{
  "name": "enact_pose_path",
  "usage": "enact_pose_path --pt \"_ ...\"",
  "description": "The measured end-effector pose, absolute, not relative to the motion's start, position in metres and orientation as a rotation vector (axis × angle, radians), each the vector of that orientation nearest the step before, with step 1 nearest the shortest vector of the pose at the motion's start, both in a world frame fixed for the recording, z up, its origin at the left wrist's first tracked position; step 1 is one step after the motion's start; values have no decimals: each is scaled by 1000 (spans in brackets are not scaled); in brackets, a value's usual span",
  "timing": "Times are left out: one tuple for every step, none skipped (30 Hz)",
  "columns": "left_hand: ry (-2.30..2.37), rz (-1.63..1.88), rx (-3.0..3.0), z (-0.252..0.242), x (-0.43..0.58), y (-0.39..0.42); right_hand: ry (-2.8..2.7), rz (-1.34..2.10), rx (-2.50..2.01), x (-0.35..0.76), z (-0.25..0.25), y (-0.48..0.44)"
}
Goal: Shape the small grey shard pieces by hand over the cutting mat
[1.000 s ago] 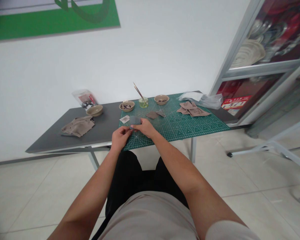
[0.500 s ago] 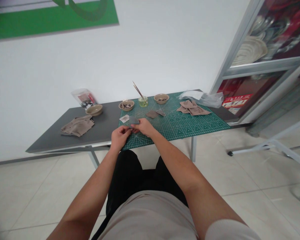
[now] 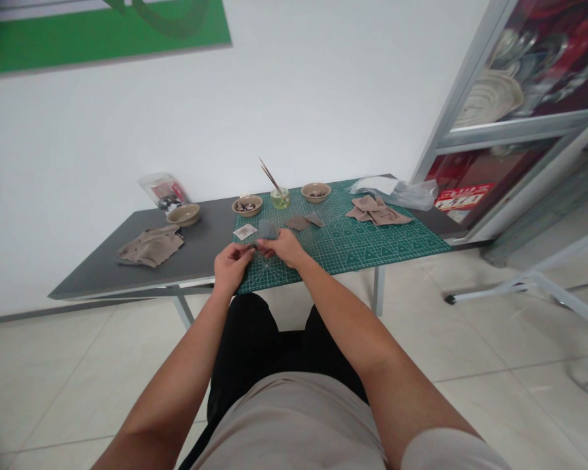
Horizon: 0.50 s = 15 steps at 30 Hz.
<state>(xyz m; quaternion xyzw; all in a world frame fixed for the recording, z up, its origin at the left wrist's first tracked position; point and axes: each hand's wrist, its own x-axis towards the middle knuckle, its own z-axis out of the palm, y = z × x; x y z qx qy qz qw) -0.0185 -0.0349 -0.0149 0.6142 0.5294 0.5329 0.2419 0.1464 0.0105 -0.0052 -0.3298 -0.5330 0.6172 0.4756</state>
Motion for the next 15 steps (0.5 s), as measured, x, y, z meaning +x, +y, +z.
enact_pose_path --pt "1424 1491 1638 -15 -19 -34 -1267 1505 -809 146 -5 11" --pt "1393 1519 1605 -14 -19 -33 -1244 1500 -811 146 -5 11" --pt "1356 1541 1579 -14 -19 -31 -1233 1495 -813 146 -5 11" --pt "1317 1557 1561 -14 -18 -31 -1227 1492 -813 146 -5 11" --pt "1282 1570 1548 -14 -18 -30 -1224 1489 -812 145 -5 11" --pt "1255 1577 1541 -14 -17 -29 -1227 1486 -807 146 -5 11" --pt "1240 1576 1541 -15 -17 -29 -1238 1485 -799 146 -5 11" --pt "1240 1569 1545 -16 -17 -28 -1253 1482 -791 146 -5 11" --pt "1252 1554 1555 -18 -17 -27 -1275 1479 -781 147 -5 10" --pt "1268 1534 1566 -19 -18 -27 -1300 1475 -766 147 -5 10" --pt "1281 1519 1576 -21 -18 -26 -1326 1472 -747 148 -5 9" --pt "1287 1509 1581 -22 -18 -26 -1348 1473 -726 149 -5 8" --pt "1288 1501 1583 -22 -18 -27 -1365 1475 -708 149 -5 8" --pt "1283 1493 1582 -22 -18 -27 -1380 1478 -696 149 -5 7" --pt "1276 1486 1579 -22 -17 -28 -1392 1482 -691 149 -5 7"
